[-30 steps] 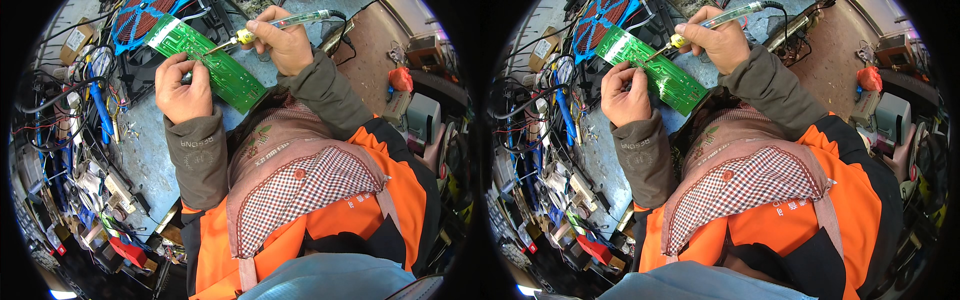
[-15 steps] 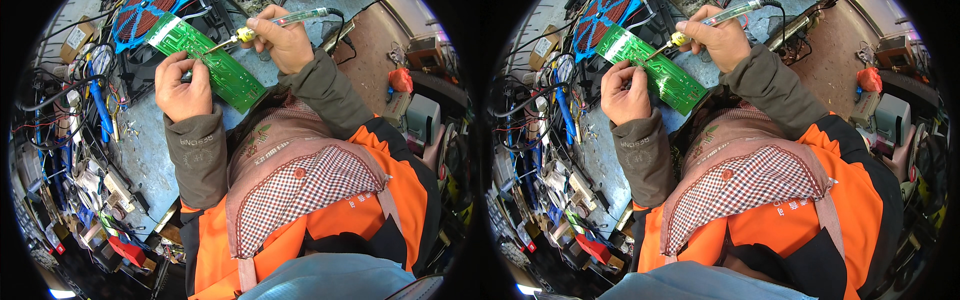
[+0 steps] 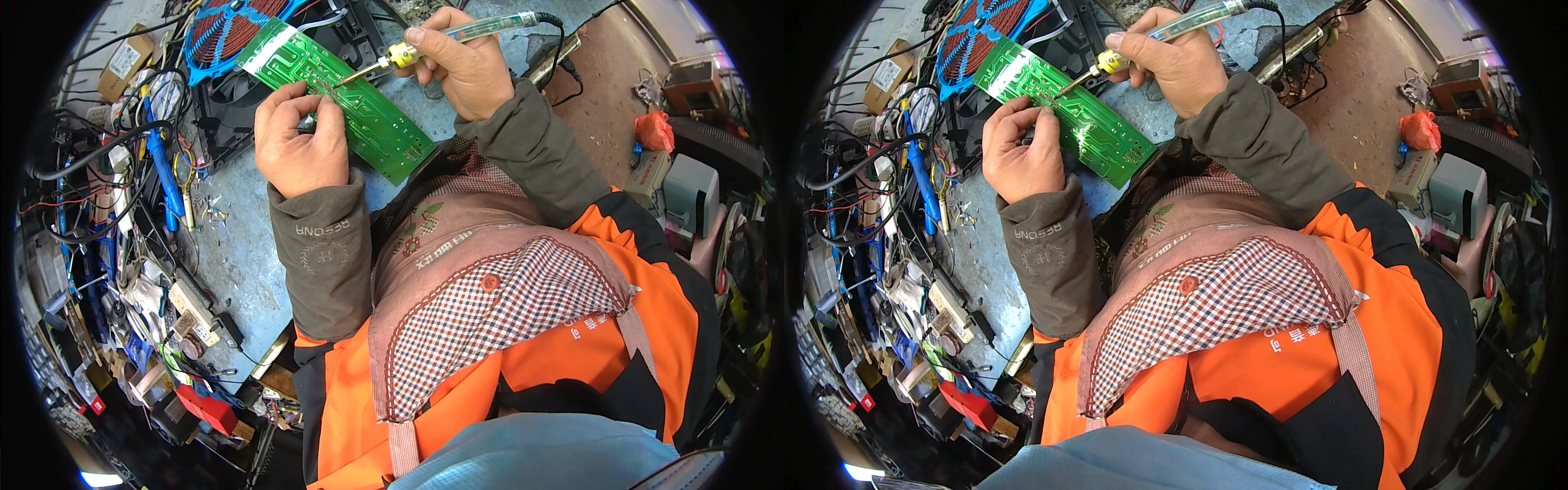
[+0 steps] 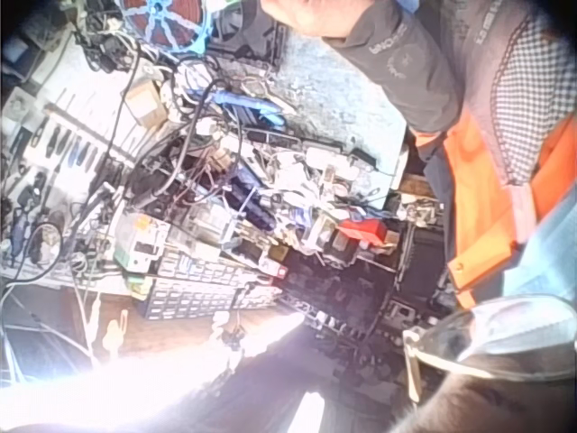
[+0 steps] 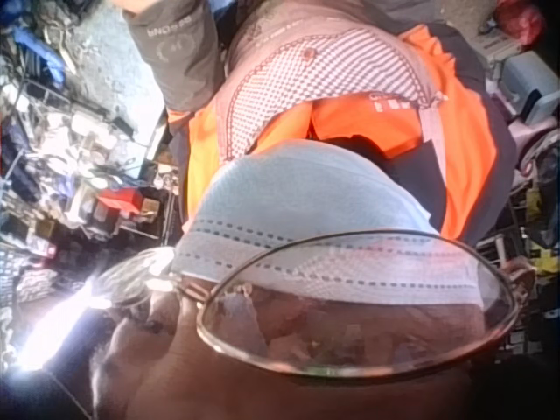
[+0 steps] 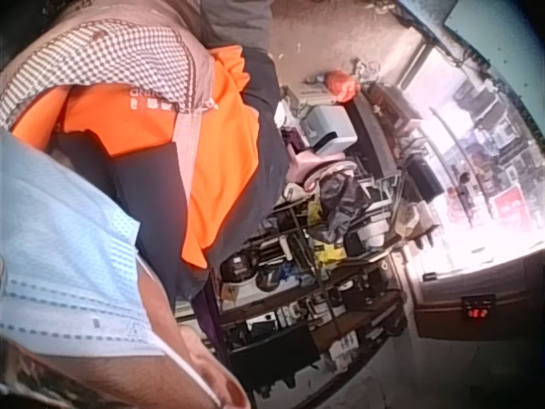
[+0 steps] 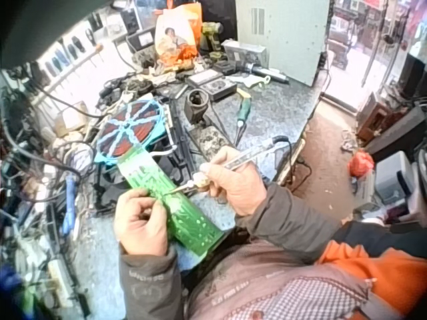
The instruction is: The person solders a green circuit board using a soldering iron and solder wire. They hold the board with one hand and apply solder to multiple points with the other, working continuously across the surface.
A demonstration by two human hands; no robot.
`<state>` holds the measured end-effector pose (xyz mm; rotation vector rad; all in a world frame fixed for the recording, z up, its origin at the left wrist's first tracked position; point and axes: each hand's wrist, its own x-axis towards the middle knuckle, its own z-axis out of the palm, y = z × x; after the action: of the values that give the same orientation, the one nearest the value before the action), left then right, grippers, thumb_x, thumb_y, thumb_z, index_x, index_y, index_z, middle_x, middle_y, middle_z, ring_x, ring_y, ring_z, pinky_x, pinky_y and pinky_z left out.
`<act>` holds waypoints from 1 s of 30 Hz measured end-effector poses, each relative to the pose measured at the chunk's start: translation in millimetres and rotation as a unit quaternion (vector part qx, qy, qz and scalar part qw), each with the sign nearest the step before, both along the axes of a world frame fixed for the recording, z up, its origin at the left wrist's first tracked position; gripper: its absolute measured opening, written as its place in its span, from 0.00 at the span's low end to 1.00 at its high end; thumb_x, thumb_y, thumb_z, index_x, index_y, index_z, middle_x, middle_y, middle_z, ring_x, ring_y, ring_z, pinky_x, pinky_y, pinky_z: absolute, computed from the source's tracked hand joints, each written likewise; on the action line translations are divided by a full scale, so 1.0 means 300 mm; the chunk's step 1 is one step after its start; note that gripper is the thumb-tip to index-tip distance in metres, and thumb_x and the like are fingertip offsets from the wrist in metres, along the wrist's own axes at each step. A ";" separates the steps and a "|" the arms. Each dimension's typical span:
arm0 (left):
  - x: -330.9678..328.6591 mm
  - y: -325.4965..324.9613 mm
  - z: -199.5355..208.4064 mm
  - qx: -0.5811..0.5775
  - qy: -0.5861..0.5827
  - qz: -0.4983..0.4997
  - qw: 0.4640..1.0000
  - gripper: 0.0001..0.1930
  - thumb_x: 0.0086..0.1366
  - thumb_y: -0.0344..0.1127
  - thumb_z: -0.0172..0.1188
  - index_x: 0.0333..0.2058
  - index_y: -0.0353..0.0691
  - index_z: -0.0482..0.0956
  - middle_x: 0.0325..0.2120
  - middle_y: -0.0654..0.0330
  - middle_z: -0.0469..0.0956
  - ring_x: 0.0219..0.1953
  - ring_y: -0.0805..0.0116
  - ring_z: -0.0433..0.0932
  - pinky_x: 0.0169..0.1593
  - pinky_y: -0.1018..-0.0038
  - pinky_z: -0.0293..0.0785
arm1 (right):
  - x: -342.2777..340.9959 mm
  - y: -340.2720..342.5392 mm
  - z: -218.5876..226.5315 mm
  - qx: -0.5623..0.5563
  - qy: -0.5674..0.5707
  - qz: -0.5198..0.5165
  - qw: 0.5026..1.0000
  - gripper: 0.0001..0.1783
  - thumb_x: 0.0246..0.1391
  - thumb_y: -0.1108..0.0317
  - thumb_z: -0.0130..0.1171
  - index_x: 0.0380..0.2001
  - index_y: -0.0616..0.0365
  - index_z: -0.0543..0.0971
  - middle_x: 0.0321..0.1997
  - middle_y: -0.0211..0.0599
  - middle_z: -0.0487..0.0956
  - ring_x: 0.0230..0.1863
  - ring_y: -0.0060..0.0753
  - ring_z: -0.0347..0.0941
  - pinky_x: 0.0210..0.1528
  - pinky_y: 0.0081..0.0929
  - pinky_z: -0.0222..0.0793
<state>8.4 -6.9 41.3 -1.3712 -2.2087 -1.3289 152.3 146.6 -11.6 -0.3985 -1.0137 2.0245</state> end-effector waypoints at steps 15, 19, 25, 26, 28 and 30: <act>-0.005 0.001 -0.005 0.005 0.016 -0.002 1.000 0.04 0.55 0.23 0.72 0.31 0.33 0.87 0.42 0.49 0.86 0.44 0.56 0.85 0.51 0.63 0.81 | 0.004 0.000 0.007 0.005 -0.001 0.003 1.000 0.08 0.69 0.68 0.66 0.36 0.57 0.78 0.32 0.38 0.88 0.24 0.20 0.78 0.27 0.19 0.71; -0.004 0.003 -0.004 0.008 0.014 -0.002 1.000 0.04 0.55 0.23 0.71 0.30 0.33 0.87 0.42 0.49 0.86 0.44 0.56 0.85 0.51 0.63 0.81 | 0.003 0.000 0.004 0.003 0.009 0.005 1.000 0.08 0.69 0.68 0.66 0.36 0.57 0.78 0.32 0.38 0.88 0.24 0.20 0.78 0.27 0.20 0.72; -0.004 0.004 -0.006 0.012 -0.007 0.002 1.000 0.04 0.55 0.22 0.71 0.30 0.33 0.86 0.42 0.49 0.86 0.43 0.56 0.85 0.50 0.64 0.81 | 0.001 0.011 -0.016 -0.045 0.050 0.019 0.998 0.08 0.69 0.69 0.65 0.36 0.58 0.78 0.32 0.39 0.88 0.25 0.24 0.81 0.29 0.23 0.77; -0.005 0.005 -0.008 0.013 -0.010 0.003 1.000 0.04 0.55 0.22 0.71 0.30 0.33 0.86 0.42 0.49 0.86 0.43 0.56 0.85 0.50 0.64 0.81 | -0.001 0.014 -0.022 -0.070 0.077 0.023 0.994 0.08 0.69 0.69 0.65 0.36 0.58 0.77 0.33 0.40 0.87 0.26 0.25 0.81 0.29 0.24 0.78; -0.006 0.004 -0.012 0.015 -0.015 0.004 1.000 0.04 0.55 0.22 0.71 0.30 0.33 0.86 0.42 0.48 0.86 0.43 0.56 0.85 0.50 0.64 0.81 | 0.000 0.014 -0.022 -0.067 0.076 0.020 0.995 0.07 0.69 0.69 0.64 0.36 0.58 0.77 0.33 0.40 0.87 0.26 0.27 0.82 0.30 0.26 0.80; -0.004 0.005 -0.009 0.015 -0.018 0.003 1.000 0.04 0.55 0.22 0.71 0.30 0.33 0.86 0.41 0.48 0.86 0.43 0.56 0.85 0.50 0.64 0.81 | 0.000 0.012 -0.021 -0.062 0.070 0.019 0.995 0.07 0.69 0.70 0.64 0.36 0.58 0.77 0.33 0.40 0.87 0.26 0.27 0.82 0.30 0.26 0.80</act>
<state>7.3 -5.5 38.4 -1.3388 -2.2041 -1.3891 152.2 150.4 -17.9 -0.2984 -0.8181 2.1236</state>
